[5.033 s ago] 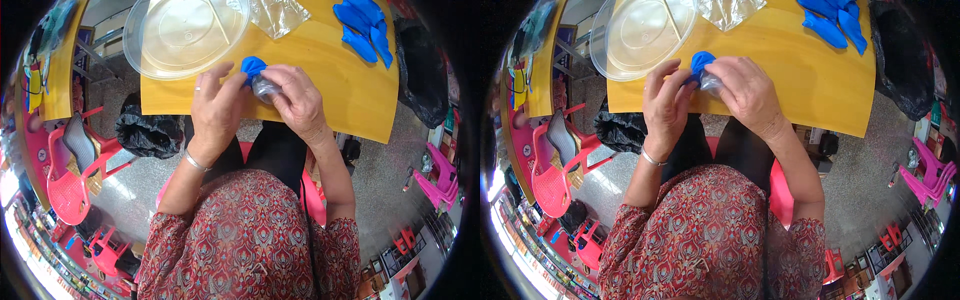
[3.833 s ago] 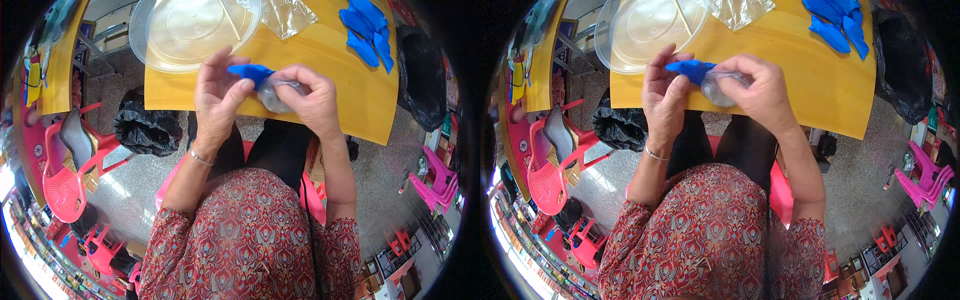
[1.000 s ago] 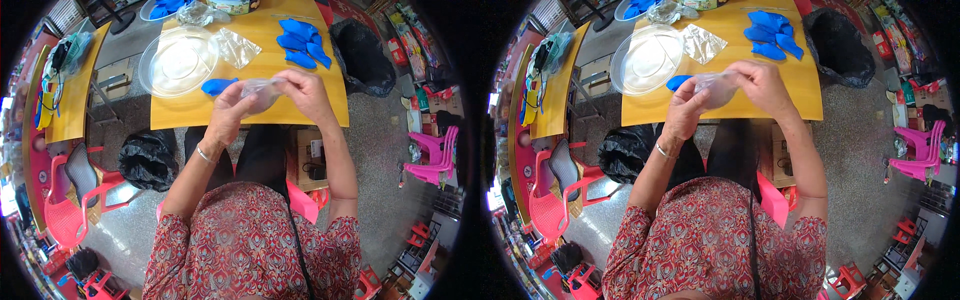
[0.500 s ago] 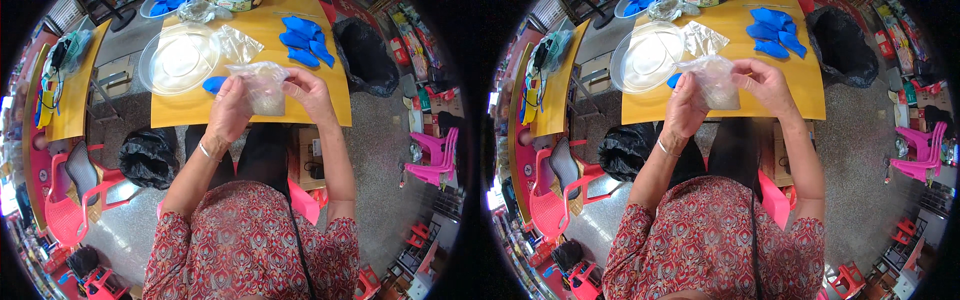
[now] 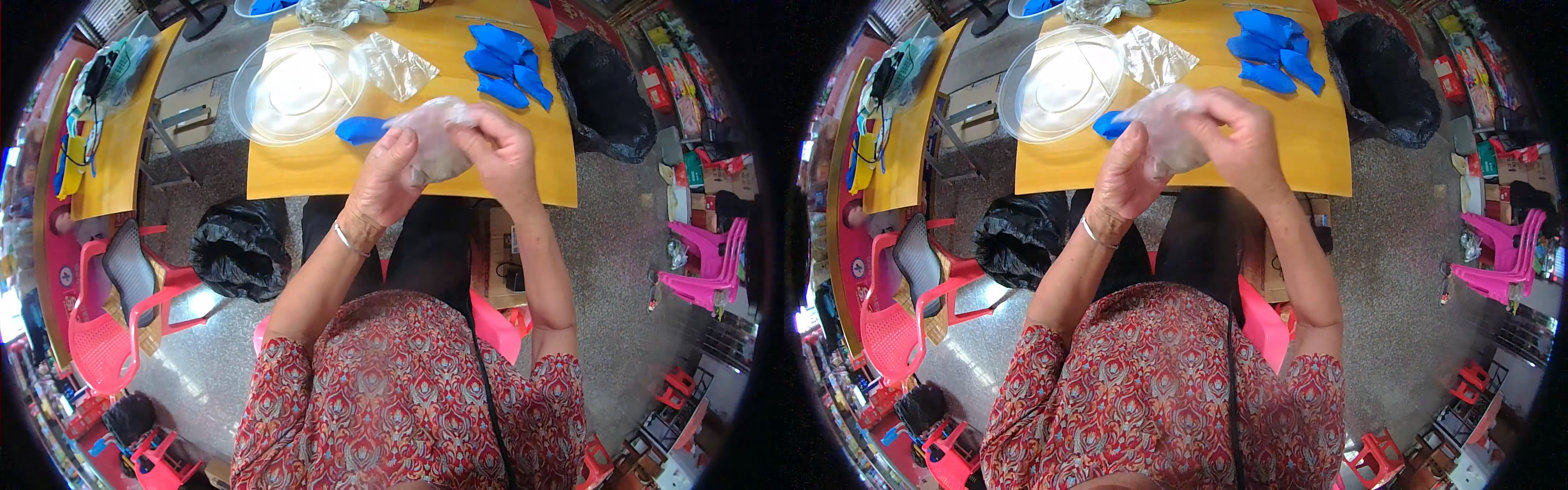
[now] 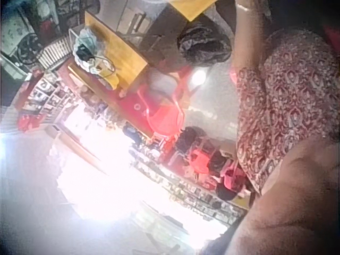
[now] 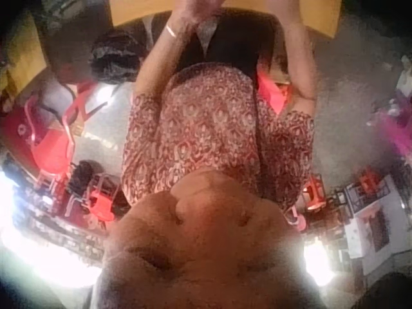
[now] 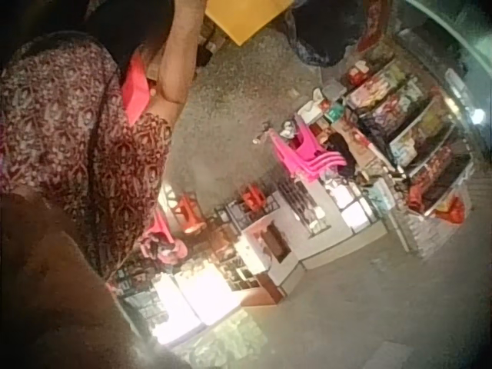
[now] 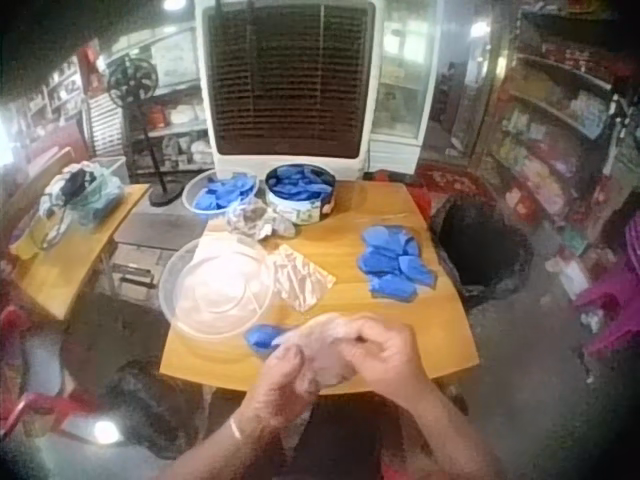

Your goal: The person sits at a wooden table and wraps small blue objects in clear plastic bags. They pick up a blue item, open a plastic bag, insert the item, and fold the bag to secure it. The process is repeated for multiple items, with the wrapped packages being placed on the table.

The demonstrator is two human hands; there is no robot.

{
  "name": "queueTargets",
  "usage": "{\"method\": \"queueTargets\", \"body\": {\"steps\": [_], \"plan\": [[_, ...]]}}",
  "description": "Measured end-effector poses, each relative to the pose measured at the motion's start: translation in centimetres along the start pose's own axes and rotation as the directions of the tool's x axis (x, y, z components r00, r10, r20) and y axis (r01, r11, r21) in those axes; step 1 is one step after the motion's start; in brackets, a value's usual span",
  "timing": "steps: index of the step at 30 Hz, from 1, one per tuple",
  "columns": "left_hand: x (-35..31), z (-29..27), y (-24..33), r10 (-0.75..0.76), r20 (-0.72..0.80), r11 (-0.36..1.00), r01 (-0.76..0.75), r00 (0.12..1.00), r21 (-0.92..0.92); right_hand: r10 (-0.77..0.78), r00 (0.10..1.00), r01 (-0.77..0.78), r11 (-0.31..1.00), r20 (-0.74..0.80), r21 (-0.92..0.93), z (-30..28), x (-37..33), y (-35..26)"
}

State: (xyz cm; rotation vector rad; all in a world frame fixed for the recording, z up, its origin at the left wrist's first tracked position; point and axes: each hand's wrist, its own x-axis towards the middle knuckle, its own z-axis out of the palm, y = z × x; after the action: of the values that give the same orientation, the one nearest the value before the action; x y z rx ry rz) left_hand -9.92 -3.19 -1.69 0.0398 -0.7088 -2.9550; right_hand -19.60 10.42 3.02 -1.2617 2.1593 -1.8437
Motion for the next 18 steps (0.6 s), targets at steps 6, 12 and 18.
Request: {"method": "queueTargets", "body": {"steps": [6, 12, 18], "plan": [[0.2, 0.1, 0.1, -0.045, -0.028, 0.942, 0.052, 0.999, 0.331, 0.194, 0.981, -0.193, 0.975, 0.003, 0.113, -0.8, -0.2, 1.5], [0.5, 0.0, -0.5, -0.051, -0.111, 0.97, 0.076, 0.993, 0.232, 0.433, 0.902, -0.394, 0.828, -0.008, 0.398, -0.6, -0.8, 1.7], [0.9, -0.3, -1.2, -0.076, -0.185, 0.975, 0.112, 0.98, 0.191, 0.384, 0.923, -0.372, 0.869, 0.031, 0.327, -0.2, -2.1, 4.2]]}}
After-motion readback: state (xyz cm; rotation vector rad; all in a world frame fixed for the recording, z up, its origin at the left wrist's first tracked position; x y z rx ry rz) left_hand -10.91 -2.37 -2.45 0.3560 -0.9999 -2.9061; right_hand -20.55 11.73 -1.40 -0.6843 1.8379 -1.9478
